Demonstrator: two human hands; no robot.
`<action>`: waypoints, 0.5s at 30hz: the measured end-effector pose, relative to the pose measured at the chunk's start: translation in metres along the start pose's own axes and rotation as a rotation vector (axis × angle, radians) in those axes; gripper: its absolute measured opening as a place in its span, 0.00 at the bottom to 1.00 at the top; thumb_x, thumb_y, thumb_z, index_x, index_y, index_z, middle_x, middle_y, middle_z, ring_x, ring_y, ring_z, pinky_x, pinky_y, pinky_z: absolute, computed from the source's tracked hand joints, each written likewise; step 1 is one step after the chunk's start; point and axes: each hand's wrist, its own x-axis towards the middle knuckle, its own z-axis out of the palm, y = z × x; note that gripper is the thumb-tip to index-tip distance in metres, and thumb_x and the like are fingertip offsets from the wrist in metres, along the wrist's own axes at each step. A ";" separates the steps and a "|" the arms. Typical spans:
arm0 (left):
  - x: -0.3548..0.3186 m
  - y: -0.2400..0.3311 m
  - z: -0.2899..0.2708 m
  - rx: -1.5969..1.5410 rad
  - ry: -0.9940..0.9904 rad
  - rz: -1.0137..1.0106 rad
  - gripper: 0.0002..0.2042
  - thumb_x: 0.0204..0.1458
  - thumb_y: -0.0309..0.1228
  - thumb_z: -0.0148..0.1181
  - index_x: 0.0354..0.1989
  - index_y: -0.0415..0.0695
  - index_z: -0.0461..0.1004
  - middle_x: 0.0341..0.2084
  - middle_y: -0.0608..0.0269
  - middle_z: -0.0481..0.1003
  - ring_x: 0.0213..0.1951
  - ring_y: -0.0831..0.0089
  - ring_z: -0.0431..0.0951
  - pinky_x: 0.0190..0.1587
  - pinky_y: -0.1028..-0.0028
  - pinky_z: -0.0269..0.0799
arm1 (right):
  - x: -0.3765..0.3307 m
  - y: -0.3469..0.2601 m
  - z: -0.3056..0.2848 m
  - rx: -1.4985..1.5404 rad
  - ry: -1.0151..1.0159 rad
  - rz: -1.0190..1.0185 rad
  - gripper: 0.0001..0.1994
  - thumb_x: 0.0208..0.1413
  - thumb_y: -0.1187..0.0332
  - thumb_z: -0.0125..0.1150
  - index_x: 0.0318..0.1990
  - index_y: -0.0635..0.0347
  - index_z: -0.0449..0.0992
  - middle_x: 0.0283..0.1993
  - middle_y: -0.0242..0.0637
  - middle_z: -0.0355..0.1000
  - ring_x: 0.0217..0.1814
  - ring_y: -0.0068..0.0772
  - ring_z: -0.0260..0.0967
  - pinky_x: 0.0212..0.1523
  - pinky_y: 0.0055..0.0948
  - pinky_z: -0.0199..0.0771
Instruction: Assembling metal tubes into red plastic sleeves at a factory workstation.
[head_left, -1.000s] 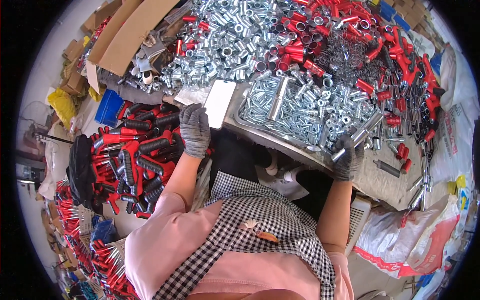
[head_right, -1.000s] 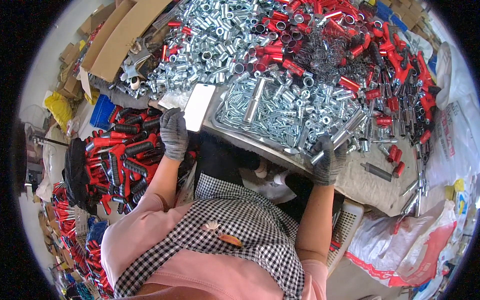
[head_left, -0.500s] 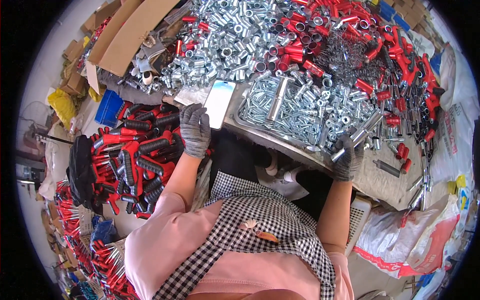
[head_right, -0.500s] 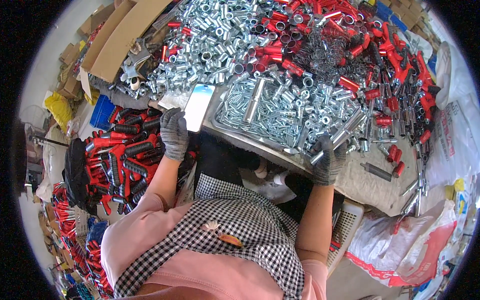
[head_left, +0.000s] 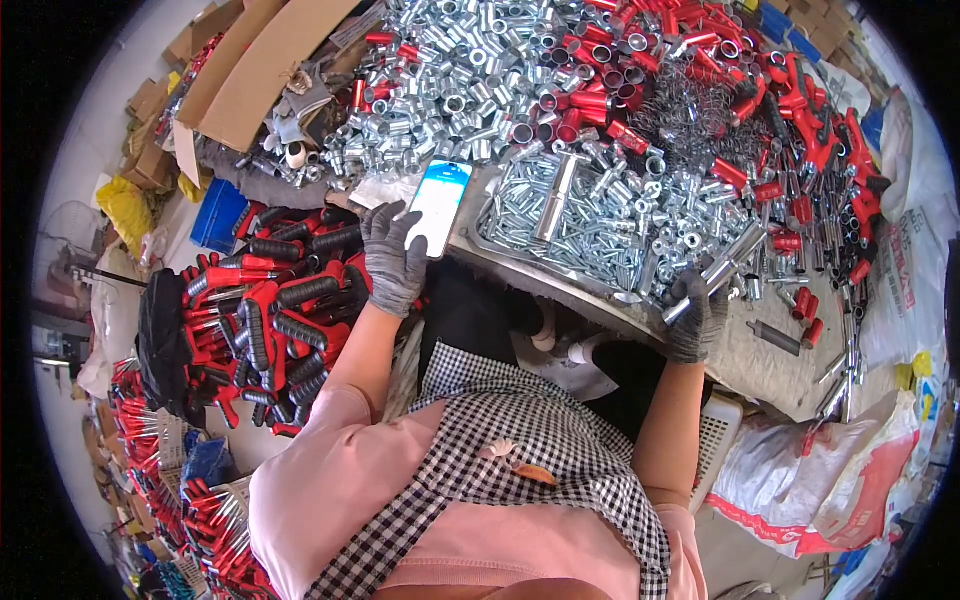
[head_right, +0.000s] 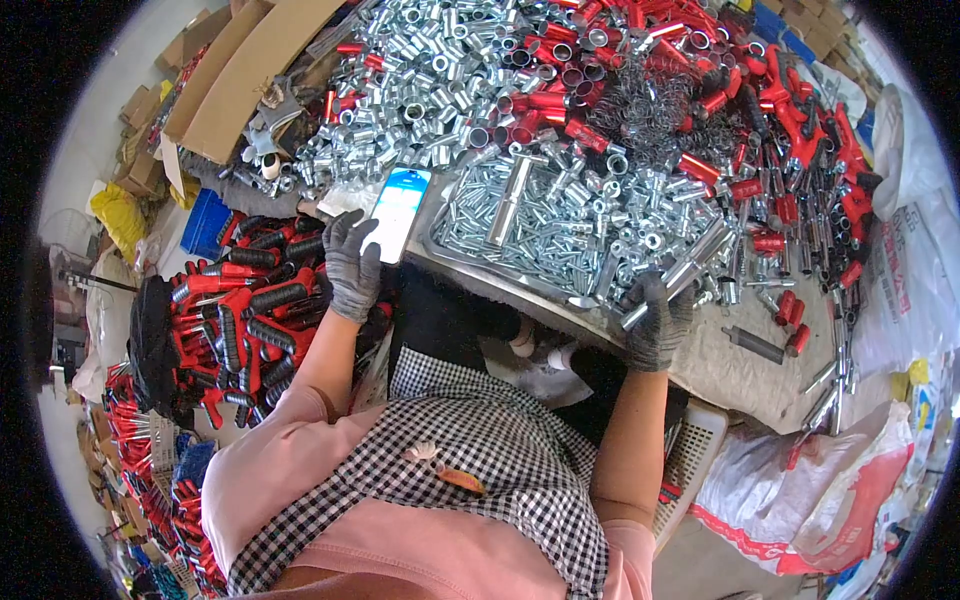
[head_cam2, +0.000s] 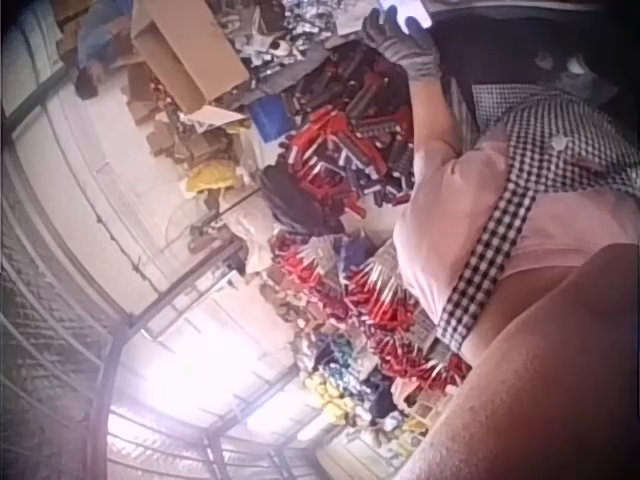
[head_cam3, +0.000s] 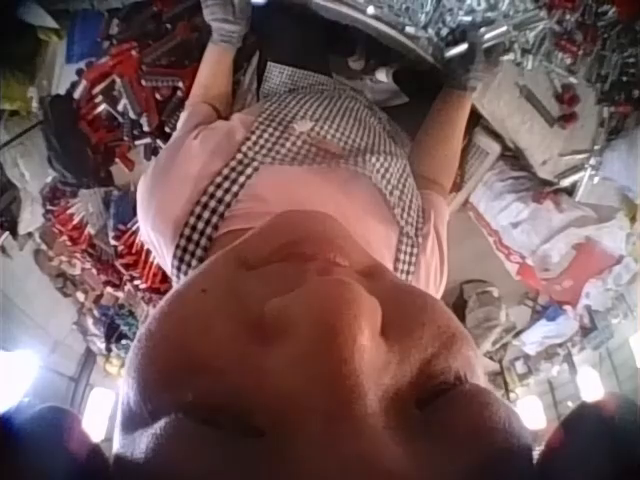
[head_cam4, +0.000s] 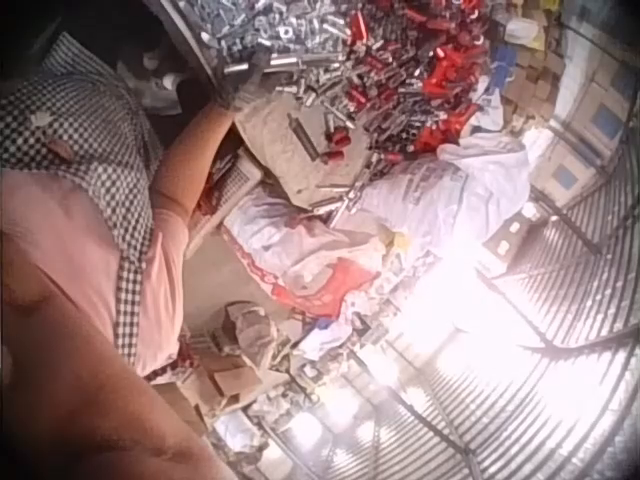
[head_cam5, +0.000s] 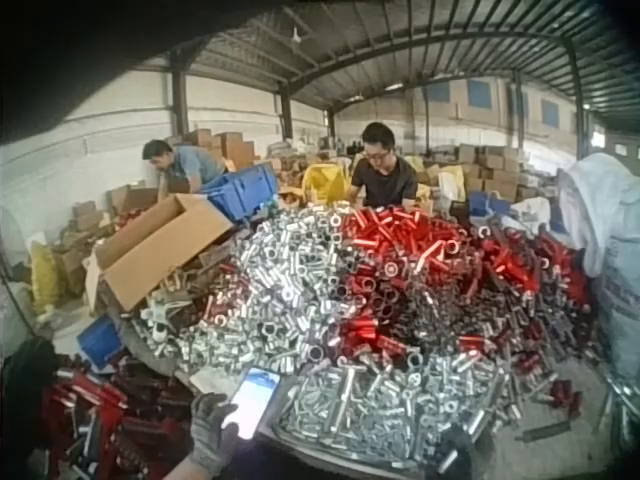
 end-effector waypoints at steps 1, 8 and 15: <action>0.000 0.001 -0.001 0.033 -0.064 -0.027 0.22 0.52 0.49 0.51 0.43 0.44 0.75 0.50 0.48 0.67 0.55 0.49 0.61 0.58 0.55 0.56 | 0.000 0.002 -0.002 0.014 -0.005 0.002 0.18 0.48 0.69 0.61 0.47 0.58 0.66 0.27 0.33 0.67 0.23 0.22 0.64 0.22 0.22 0.67; 0.007 0.003 -0.005 0.303 -0.253 0.005 0.29 0.44 0.58 0.55 0.50 0.53 0.73 0.59 0.46 0.58 0.60 0.43 0.52 0.62 0.47 0.41 | 0.001 0.008 -0.009 0.005 -0.036 0.005 0.18 0.49 0.70 0.61 0.48 0.58 0.66 0.28 0.33 0.67 0.24 0.23 0.64 0.22 0.23 0.67; 0.022 0.014 -0.004 0.375 -0.444 -0.029 0.30 0.40 0.60 0.57 0.51 0.58 0.74 0.62 0.47 0.53 0.65 0.43 0.43 0.65 0.44 0.29 | 0.000 -0.003 0.001 0.028 0.023 0.018 0.16 0.48 0.71 0.61 0.45 0.57 0.67 0.26 0.31 0.66 0.24 0.22 0.64 0.22 0.22 0.66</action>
